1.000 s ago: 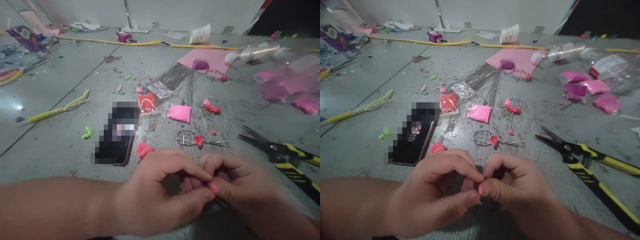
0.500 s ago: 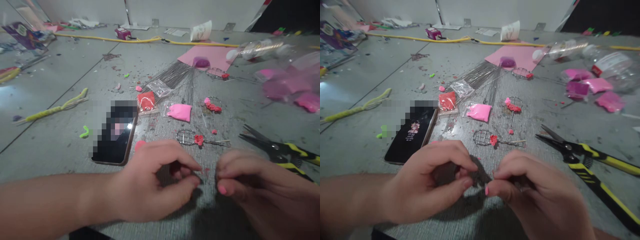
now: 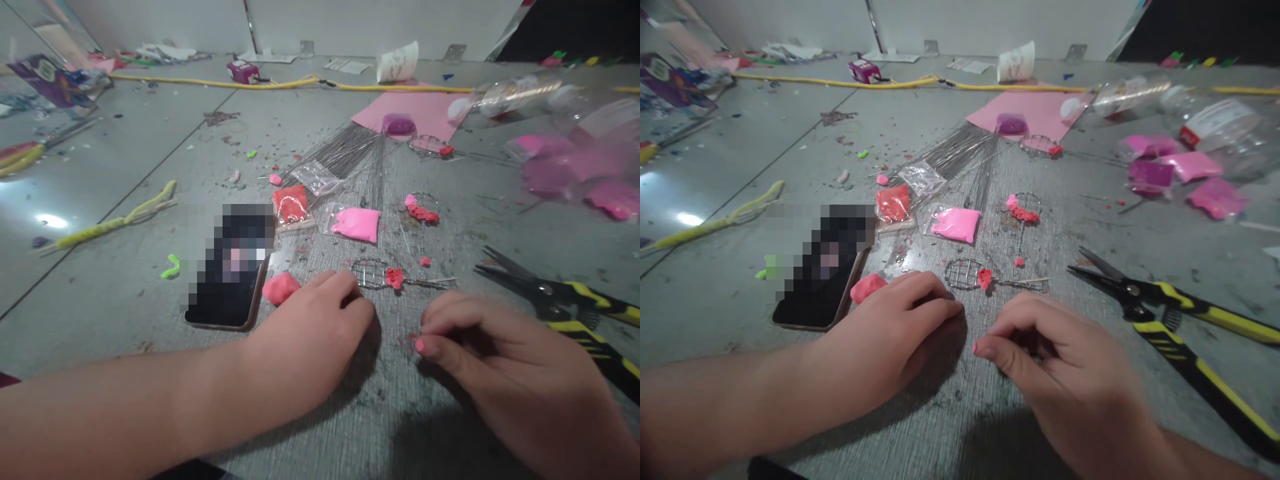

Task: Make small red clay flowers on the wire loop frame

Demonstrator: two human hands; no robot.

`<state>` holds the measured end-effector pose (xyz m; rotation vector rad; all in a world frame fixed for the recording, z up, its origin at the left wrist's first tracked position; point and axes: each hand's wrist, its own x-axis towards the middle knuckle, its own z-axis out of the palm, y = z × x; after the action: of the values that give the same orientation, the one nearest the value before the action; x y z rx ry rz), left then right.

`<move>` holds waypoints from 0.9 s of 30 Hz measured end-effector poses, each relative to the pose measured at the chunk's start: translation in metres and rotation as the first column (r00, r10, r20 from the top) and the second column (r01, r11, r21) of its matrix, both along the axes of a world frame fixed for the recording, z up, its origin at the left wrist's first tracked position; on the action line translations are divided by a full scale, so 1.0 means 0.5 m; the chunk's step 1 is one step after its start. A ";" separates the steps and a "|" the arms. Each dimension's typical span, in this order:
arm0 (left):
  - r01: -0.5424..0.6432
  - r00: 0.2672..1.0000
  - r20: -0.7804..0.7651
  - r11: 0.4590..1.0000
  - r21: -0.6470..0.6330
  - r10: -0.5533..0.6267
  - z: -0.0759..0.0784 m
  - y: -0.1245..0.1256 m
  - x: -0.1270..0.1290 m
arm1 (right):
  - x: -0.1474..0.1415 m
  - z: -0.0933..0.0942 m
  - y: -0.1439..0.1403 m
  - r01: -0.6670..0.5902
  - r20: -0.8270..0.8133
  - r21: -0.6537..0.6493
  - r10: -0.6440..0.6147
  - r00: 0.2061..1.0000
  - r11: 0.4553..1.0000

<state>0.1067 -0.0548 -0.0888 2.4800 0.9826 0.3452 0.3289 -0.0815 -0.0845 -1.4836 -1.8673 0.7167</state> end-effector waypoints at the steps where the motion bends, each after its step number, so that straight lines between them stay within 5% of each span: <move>1: -0.002 1.000 0.000 1.000 -0.011 0.002 0.000 0.002 0.001 | 0.000 0.001 0.000 -0.006 0.000 0.007 0.006 1.000 1.000; 8: -0.037 0.985 0.164 0.998 -0.052 0.045 0.010 0.010 -0.007 | -0.001 0.008 0.005 -0.064 -0.071 0.060 0.069 0.995 0.996; 15: 0.010 0.997 -0.078 1.000 0.014 -0.009 0.007 0.007 -0.008 | 0.001 0.008 0.003 -0.079 -0.076 0.084 0.086 0.993 0.993; 22: 0.028 0.999 -0.039 0.999 0.026 -0.027 0.002 0.004 -0.005 | 0.008 0.001 0.004 -0.102 -0.068 0.099 0.109 0.992 0.990; 25: -0.032 0.989 0.144 0.996 -0.086 0.044 0.016 0.006 -0.005 | 0.014 -0.004 0.006 -0.112 -0.076 0.091 0.119 0.990 0.990; 27: -0.058 0.935 0.320 0.955 -0.292 0.155 0.029 0.003 -0.002 | 0.017 -0.006 0.008 -0.116 -0.107 0.085 0.125 0.986 0.990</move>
<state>0.1060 -0.0531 -0.0741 2.0313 0.9489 0.6046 0.3373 -0.0773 -0.0874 -1.2638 -1.8890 0.7584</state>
